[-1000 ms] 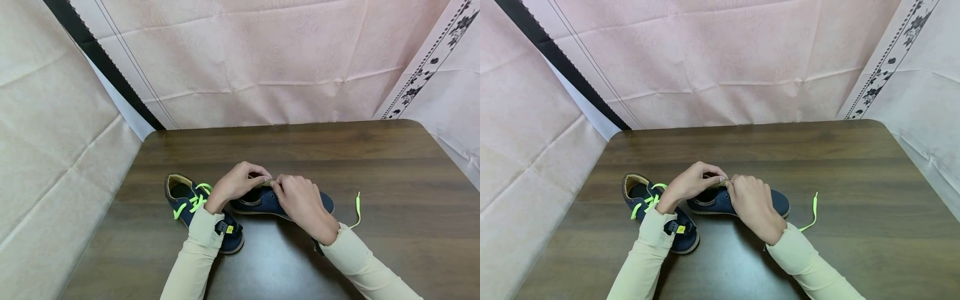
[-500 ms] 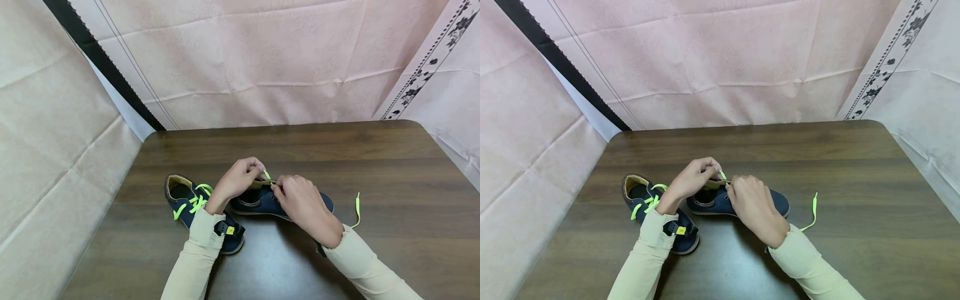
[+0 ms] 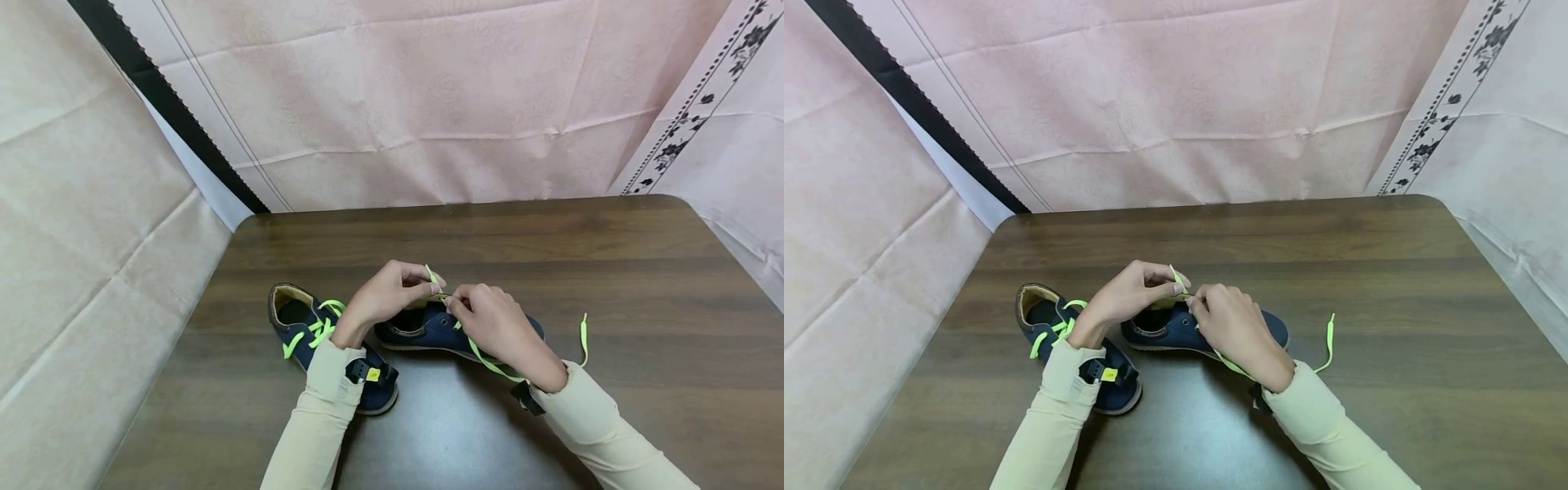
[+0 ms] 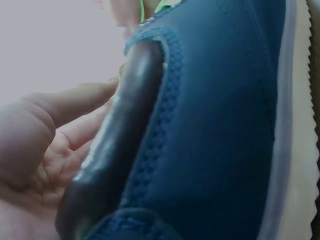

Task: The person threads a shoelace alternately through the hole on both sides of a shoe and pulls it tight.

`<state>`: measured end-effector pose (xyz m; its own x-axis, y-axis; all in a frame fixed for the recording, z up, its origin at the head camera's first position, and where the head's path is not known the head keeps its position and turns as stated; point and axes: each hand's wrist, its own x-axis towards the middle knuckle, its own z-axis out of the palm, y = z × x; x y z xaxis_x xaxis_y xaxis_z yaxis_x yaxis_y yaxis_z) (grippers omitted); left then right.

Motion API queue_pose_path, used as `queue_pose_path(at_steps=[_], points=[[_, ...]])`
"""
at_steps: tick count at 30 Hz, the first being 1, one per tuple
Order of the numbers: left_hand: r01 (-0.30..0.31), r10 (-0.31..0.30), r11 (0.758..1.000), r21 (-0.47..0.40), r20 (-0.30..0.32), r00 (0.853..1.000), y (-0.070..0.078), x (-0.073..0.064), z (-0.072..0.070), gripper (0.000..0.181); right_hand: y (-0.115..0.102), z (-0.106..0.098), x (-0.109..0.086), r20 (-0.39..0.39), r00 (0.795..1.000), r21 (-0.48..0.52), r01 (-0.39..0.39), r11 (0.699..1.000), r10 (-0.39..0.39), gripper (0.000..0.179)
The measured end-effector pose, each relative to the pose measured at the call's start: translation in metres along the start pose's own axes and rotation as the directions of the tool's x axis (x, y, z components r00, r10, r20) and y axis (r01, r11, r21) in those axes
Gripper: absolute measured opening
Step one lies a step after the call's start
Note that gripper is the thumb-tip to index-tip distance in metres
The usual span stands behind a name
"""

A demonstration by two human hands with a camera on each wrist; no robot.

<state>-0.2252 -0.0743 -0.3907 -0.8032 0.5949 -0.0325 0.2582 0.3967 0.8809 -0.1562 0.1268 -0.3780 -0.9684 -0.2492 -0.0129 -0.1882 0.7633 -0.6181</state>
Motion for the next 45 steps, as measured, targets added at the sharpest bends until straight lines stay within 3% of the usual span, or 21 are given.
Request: queue_pose_path(at_steps=[3,8,15,19,24,31,34,36,40,43,45], points=[[-0.010,0.010,1.000,0.026,0.002,1.000,-0.001,0.000,0.000,0.019,0.001,-0.002,0.001,0.017,1.000,0.002,0.005,1.000,-0.005,0.027],[-0.003,0.006,0.997,0.078,-0.046,0.999,0.001,0.003,0.003,0.017,0.001,-0.005,0.000,0.031,1.000,0.008,-0.006,1.000,0.006,0.031],[0.052,-0.043,0.995,0.079,-0.109,0.993,0.003,0.005,0.007,0.019,0.000,-0.005,-0.001,0.009,0.999,-0.043,-0.038,0.998,0.038,0.031],[0.079,-0.074,0.997,0.026,-0.171,0.983,0.002,0.004,0.008,0.021,-0.003,-0.002,-0.003,0.004,0.999,-0.061,-0.053,0.997,0.053,0.024],[0.099,-0.114,0.993,-0.070,-0.258,0.959,0.001,0.003,0.009,0.020,-0.007,0.002,-0.007,-0.038,0.999,-0.134,-0.017,0.991,0.012,0.017],[0.136,-0.227,0.948,-0.287,-0.310,0.923,0.002,0.003,0.007,0.022,-0.007,0.004,-0.013,-0.107,0.992,-0.249,0.036,0.968,-0.064,0.017],[0.133,-0.219,0.948,-0.288,-0.290,0.932,0.001,0.003,0.006,0.022,-0.007,0.005,-0.012,-0.112,0.991,-0.254,0.043,0.966,-0.074,0.015],[0.133,-0.190,0.963,-0.233,-0.245,0.951,-0.001,0.002,0.004,0.021,-0.006,0.006,-0.011,-0.114,0.991,-0.250,0.045,0.967,-0.076,0.016],[0.090,-0.097,0.992,-0.087,-0.090,0.991,-0.005,0.002,0.001,0.023,-0.004,0.004,-0.009,-0.098,0.993,-0.218,0.037,0.975,-0.060,0.016],[0.048,-0.048,0.998,-0.038,0.005,0.999,-0.007,0.001,-0.002,0.023,-0.003,0.002,-0.007,-0.079,0.996,-0.165,0.026,0.986,-0.040,0.016],[0.042,-0.041,0.998,-0.040,0.032,0.999,-0.007,0.001,-0.002,0.021,-0.003,0.001,-0.006,-0.068,0.997,-0.135,0.020,0.991,-0.029,0.017]])
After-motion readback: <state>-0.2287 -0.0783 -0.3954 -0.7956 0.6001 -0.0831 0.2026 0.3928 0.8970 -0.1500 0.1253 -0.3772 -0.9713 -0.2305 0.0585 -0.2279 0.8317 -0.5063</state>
